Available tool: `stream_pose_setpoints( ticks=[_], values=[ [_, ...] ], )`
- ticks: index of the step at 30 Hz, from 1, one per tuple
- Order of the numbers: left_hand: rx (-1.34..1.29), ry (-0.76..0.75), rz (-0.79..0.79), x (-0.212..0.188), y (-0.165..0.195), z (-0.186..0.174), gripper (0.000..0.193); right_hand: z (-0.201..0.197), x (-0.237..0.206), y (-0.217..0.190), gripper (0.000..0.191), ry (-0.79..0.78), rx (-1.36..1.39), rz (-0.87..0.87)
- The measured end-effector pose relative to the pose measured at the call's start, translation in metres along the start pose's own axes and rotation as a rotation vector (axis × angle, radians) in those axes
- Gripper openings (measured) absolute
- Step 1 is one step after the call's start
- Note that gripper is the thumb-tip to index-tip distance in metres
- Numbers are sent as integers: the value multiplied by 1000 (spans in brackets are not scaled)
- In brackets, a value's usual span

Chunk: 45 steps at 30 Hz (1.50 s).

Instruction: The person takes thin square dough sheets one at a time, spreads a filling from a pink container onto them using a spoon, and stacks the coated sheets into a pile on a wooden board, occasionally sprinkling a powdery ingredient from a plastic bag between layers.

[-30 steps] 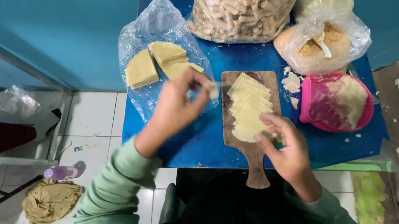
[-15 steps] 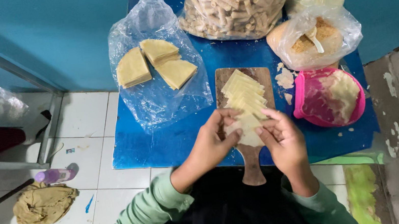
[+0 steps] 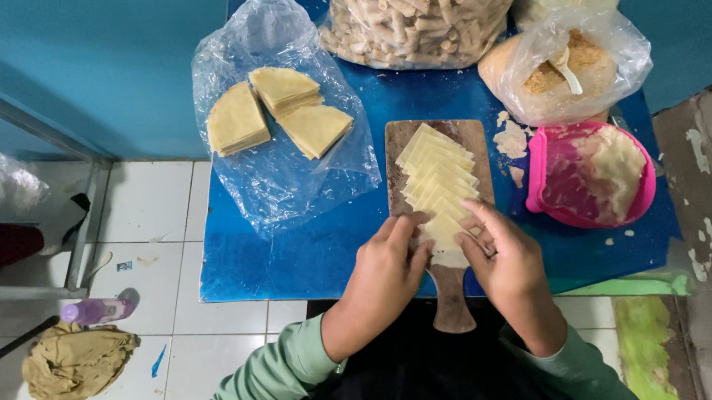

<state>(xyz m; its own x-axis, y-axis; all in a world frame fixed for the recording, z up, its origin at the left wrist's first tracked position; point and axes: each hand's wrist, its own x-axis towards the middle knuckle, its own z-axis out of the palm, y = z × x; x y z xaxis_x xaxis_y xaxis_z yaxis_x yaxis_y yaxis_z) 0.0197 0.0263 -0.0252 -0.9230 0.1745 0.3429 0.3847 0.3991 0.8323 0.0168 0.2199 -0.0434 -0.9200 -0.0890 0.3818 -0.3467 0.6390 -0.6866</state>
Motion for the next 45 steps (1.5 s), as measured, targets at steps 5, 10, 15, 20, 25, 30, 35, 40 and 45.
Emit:
stream_pose_setpoints(
  ticks=[5,10,15,20,25,30,35,40,45],
  values=[
    [214,-18,76,3,-9,-14,23,-5,-1,-5,51,21,-119,-36],
    [627,-17,231,56,-61,-68,24,-18,1,-4,42,107,-120,-140],
    [627,-139,352,138,-111,-106,11,-18,1,-5,42,111,-95,-123],
    [585,-268,291,156,-133,-103,9,-18,2,-2,43,99,-96,-157],
    [571,-262,316,160,-139,-102,6,-18,2,0,43,77,-117,-127],
    [553,-252,330,153,-131,-108,9,-15,2,1,45,90,-94,-174],
    [514,-259,422,153,-125,-114,14,-13,1,2,45,82,-104,-193],
    [544,-211,468,150,-123,-114,11,-13,1,4,44,90,-125,-206],
    [565,-298,334,149,-130,-112,7,-13,2,4,44,86,-158,-240]
  ],
)
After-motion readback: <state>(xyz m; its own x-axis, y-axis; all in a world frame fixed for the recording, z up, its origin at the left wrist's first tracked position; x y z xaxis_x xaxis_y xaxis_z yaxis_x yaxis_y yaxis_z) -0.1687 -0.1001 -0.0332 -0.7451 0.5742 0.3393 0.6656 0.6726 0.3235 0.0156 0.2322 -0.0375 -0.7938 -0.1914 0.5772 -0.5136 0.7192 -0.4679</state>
